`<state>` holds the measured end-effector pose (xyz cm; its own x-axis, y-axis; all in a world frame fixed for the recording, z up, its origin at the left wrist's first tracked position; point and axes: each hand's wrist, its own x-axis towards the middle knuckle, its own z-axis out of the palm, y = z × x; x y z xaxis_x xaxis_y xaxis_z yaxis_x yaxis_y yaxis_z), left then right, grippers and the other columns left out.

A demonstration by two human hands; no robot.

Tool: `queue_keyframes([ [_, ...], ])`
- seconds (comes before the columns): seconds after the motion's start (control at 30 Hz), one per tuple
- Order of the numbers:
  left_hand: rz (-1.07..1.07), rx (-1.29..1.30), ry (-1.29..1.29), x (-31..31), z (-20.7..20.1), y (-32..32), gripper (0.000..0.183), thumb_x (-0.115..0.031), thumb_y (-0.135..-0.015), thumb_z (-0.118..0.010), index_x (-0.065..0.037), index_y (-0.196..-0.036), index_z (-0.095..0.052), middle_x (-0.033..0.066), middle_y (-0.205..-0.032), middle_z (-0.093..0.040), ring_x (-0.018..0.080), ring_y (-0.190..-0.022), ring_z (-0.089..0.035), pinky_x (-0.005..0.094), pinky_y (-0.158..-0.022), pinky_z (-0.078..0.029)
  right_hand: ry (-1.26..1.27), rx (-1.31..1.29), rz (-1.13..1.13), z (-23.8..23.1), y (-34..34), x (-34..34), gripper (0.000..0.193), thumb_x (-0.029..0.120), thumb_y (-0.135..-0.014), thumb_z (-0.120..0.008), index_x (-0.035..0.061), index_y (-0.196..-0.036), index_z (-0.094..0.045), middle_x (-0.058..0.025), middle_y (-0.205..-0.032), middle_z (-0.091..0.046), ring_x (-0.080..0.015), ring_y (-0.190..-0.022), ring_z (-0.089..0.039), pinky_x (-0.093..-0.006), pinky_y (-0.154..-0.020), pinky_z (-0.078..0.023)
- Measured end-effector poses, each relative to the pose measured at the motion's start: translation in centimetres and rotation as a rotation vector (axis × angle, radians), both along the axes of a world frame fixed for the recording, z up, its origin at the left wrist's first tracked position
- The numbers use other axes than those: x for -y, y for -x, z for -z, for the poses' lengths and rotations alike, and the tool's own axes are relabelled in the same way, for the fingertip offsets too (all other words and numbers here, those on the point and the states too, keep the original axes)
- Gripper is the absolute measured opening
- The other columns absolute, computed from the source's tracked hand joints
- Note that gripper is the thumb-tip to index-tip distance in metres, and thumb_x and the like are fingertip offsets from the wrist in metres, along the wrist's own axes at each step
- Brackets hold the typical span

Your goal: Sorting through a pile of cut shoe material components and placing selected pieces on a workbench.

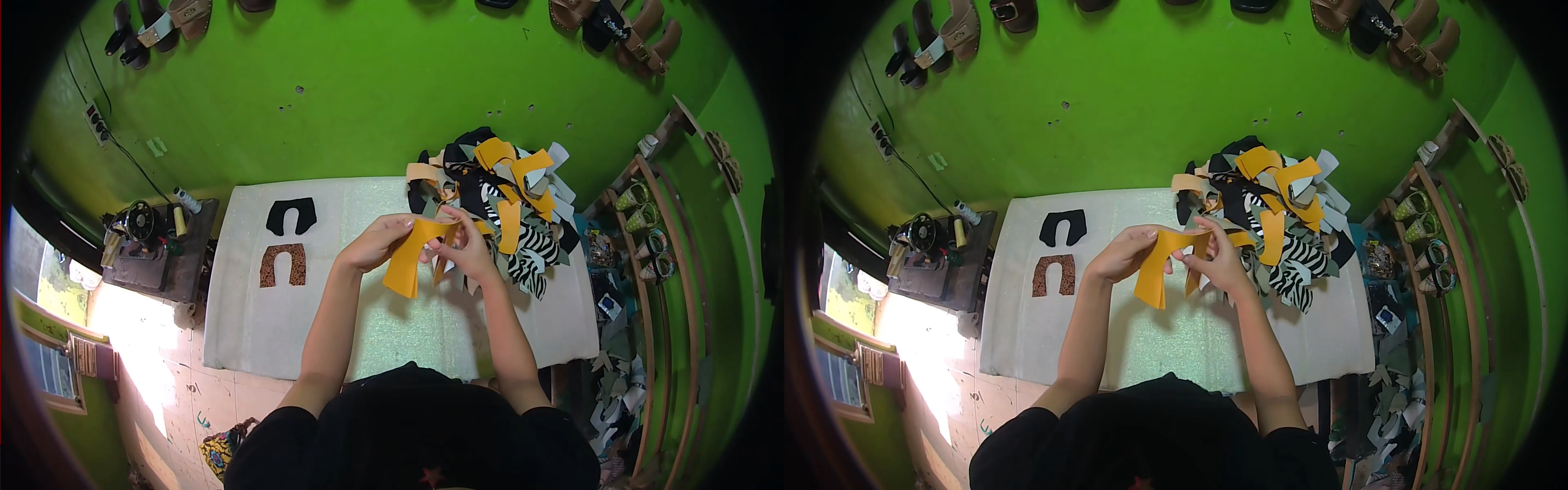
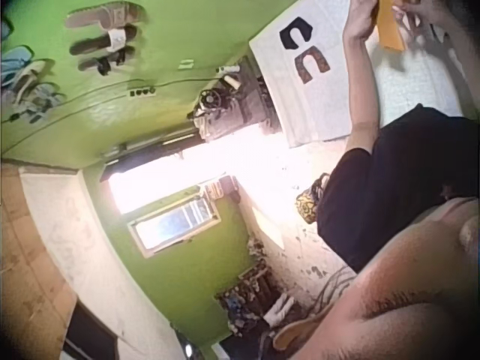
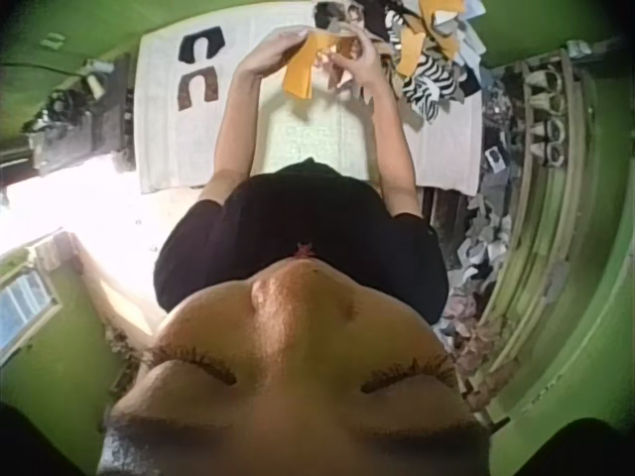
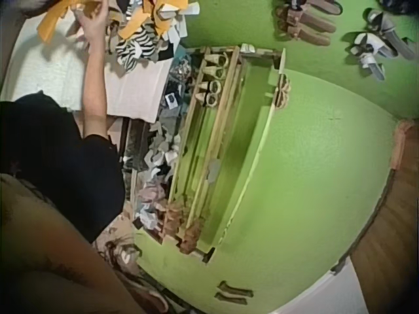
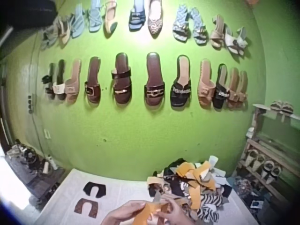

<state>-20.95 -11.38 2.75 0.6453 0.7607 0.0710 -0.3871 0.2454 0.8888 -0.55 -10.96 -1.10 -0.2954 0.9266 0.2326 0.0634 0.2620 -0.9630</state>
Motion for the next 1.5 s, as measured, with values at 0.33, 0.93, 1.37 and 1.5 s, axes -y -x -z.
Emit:
queue_keyframes([
  [0.33,-0.252,-0.271,-0.038,5.9,0.6,6.7,0.034,-0.007,-0.089,-0.039,0.002,-0.122,-0.043,0.0122,-0.102,-0.059,0.0166,-0.085,-0.059,0.0284,-0.081,-0.046,0.216,-0.032,-0.05,-1.1,5.6,4.4,0.037,0.003,-0.073,-0.066,0.002,-0.105,-0.047,-0.0041,-0.086,-0.056,-0.0097,-0.074,-0.056,-0.024,-0.063,-0.047],
  [0.93,-0.538,-0.449,0.119,9.0,8.2,13.7,0.03,-0.007,-0.09,-0.039,0.003,-0.118,-0.045,0.0108,-0.102,-0.059,0.0148,-0.084,-0.06,0.0257,-0.074,-0.048,0.469,-0.099,0.059,5.2,14.1,6.9,0.018,0.012,-0.087,-0.052,-0.0027,-0.097,-0.055,-0.0057,-0.078,-0.059,-0.0137,-0.063,-0.06,-0.026,-0.058,-0.048],
  [1.37,-0.549,-0.623,0.369,9.8,20.7,15.8,0.036,-0.001,-0.081,-0.044,0.005,-0.117,-0.043,0.0156,-0.096,-0.062,0.0208,-0.084,-0.06,0.0306,-0.075,-0.047,0.519,0.333,0.221,17.7,16.7,5.5,0.024,0.009,-0.076,-0.057,-0.0013,-0.097,-0.057,-0.01,-0.078,-0.061,-0.0179,-0.073,-0.06,-0.03,-0.066,-0.046],
  [1.5,-0.715,-0.768,0.248,7.7,23.6,17.3,0.038,-0.002,-0.076,-0.048,0.007,-0.112,-0.047,0.0187,-0.097,-0.06,0.0244,-0.087,-0.06,0.0323,-0.077,-0.046,0.465,0.41,0.26,16.1,18.7,4.3,0.029,0.006,-0.072,-0.058,-0.0009,-0.1,-0.056,-0.009,-0.078,-0.061,-0.0187,-0.071,-0.058,-0.0301,-0.066,-0.045],
])
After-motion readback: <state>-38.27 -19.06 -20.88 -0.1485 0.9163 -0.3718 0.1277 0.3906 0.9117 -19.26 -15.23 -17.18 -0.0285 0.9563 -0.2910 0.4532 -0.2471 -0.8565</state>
